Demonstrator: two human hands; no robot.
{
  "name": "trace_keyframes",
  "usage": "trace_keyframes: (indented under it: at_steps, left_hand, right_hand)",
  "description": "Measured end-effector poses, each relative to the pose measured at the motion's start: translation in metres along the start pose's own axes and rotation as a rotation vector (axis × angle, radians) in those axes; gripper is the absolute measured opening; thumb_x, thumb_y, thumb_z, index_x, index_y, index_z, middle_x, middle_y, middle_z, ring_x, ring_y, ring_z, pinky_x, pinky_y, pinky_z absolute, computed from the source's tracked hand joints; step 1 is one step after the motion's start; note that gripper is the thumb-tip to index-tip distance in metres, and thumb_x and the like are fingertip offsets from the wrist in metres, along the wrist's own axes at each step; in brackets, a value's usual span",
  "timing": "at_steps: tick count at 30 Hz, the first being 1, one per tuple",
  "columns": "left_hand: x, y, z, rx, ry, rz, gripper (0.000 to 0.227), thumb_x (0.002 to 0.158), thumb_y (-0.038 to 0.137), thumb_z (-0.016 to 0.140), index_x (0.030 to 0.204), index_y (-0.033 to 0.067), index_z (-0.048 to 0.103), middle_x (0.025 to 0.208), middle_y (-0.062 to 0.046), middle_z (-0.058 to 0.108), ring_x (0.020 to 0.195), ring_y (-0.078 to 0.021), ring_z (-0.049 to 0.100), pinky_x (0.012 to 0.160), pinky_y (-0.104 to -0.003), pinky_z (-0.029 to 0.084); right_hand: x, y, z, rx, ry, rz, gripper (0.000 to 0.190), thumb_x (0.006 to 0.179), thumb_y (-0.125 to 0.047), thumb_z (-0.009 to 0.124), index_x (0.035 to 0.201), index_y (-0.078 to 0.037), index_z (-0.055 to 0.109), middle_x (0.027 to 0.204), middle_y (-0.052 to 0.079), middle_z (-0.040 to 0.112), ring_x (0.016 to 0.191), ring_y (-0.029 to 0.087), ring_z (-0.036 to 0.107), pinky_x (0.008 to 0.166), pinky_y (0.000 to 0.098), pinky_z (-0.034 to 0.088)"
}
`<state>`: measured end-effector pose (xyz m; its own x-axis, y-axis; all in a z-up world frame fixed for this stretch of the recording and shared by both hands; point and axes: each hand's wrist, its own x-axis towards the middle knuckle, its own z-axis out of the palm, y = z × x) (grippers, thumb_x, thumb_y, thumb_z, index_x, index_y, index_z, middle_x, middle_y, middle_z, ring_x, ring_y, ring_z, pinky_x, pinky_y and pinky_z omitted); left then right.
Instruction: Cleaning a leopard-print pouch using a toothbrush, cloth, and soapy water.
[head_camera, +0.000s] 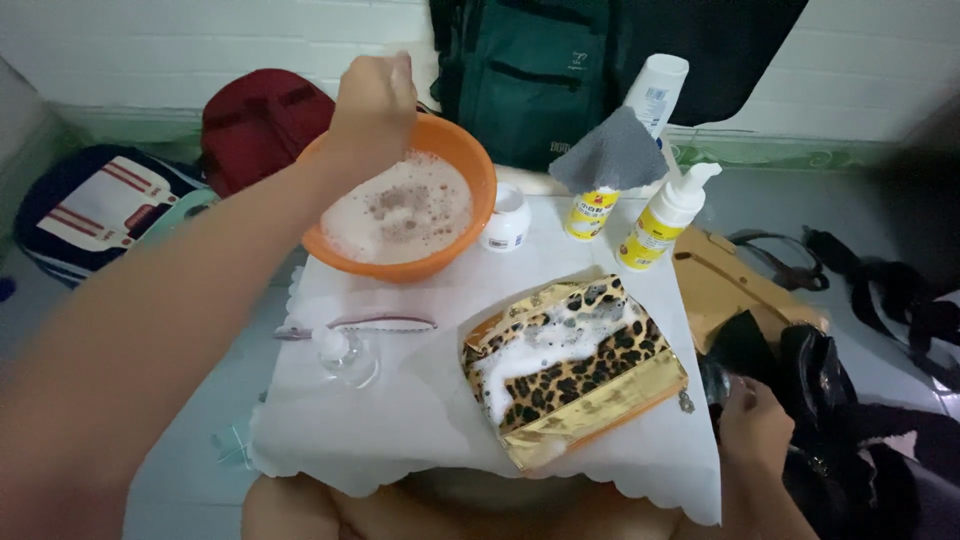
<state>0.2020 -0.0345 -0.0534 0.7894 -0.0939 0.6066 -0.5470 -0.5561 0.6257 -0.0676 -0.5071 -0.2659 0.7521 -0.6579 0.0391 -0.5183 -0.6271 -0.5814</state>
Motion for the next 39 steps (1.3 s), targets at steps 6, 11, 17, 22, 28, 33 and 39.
trace_keyframes:
  at_steps: [6, 11, 17, 22, 28, 33, 39]
  left_hand:
    - [0.038, 0.029, -0.022, 0.288, -0.004, 0.046, 0.044, 0.114, 0.026, 0.035, 0.104, 0.0019, 0.071, 0.068, -0.007, 0.062, 0.047, -0.0103, 0.056, 0.042, -0.015, 0.054]
    - [0.055, -0.006, -0.02, 0.488, 0.156, 0.265, 0.032, 0.108, 0.015, 0.049, 0.095, -0.0001, 0.074, 0.072, -0.012, 0.069, 0.051, -0.0202, 0.061, 0.047, -0.032, 0.053]
    - [0.009, -0.036, -0.021, 0.92, -0.883, -0.099, 0.025, 0.093, 0.003, 0.053, 0.099, -0.0084, 0.074, 0.083, -0.021, 0.074, 0.063, -0.035, 0.068, 0.06, -0.045, 0.057]
    - [-0.008, 0.038, -0.057, 0.597, -0.428, -0.114, 0.053, 0.112, 0.039, 0.053, 0.105, -0.01, 0.072, 0.095, -0.03, 0.071, 0.078, -0.0462, 0.069, 0.075, -0.054, 0.055]
    - [-0.056, 0.16, -0.075, 0.137, -0.381, -0.391, 0.032, 0.103, 0.021, 0.041, 0.126, 0.0105, 0.061, 0.098, -0.008, 0.069, 0.071, -0.0183, 0.062, 0.063, -0.035, 0.05]
    - [-0.153, 0.198, -0.053, -0.324, -0.442, -0.275, 0.035, 0.093, 0.008, 0.048, 0.127, 0.011, 0.058, 0.1, -0.002, 0.06, 0.085, -0.0125, 0.056, 0.077, -0.029, 0.051]
    - [-0.229, 0.196, 0.008, -0.624, -0.217, -0.347, 0.045, 0.086, -0.008, 0.051, 0.128, 0.0, 0.068, 0.116, -0.005, 0.063, 0.09, -0.015, 0.058, 0.081, -0.026, 0.05]
  right_hand:
    - [-0.008, -0.023, -0.009, -0.013, -0.046, 0.152, 0.036, 0.112, -0.022, 0.055, 0.134, 0.003, 0.068, 0.12, 0.025, 0.072, 0.106, 0.038, 0.069, 0.091, 0.0474, 0.052]
    - [0.005, 0.012, 0.009, 0.045, 0.02, 0.033, 0.036, 0.108, -0.02, 0.059, 0.131, 0.006, 0.07, 0.108, 0.026, 0.075, 0.095, 0.039, 0.07, 0.082, 0.0456, 0.053]
    - [0.006, 0.014, 0.009, 0.0, 0.04, -0.013, 0.036, 0.109, -0.021, 0.058, 0.128, 0.007, 0.071, 0.105, 0.026, 0.076, 0.093, 0.04, 0.071, 0.082, 0.0461, 0.054]
    - [0.007, 0.021, 0.008, 0.094, 0.036, -0.012, 0.036, 0.11, -0.023, 0.057, 0.129, 0.006, 0.069, 0.102, 0.024, 0.075, 0.083, 0.036, 0.07, 0.077, 0.0438, 0.053]
    - [0.001, 0.012, -0.002, 0.209, 0.153, 0.025, 0.029, 0.113, -0.013, 0.057, 0.129, 0.01, 0.066, 0.095, 0.023, 0.072, 0.071, 0.03, 0.068, 0.068, 0.0409, 0.053]
    - [-0.025, -0.009, -0.02, 0.628, 0.417, -0.192, 0.023, 0.12, 0.0, 0.048, 0.137, 0.014, 0.053, 0.103, 0.02, 0.063, 0.08, 0.023, 0.061, 0.072, 0.0302, 0.051]
    - [-0.119, -0.125, -0.067, 0.781, 0.474, -0.367, 0.018, 0.126, 0.0, 0.048, 0.138, 0.01, 0.056, 0.094, 0.013, 0.056, 0.079, 0.015, 0.051, 0.077, 0.0249, 0.046]
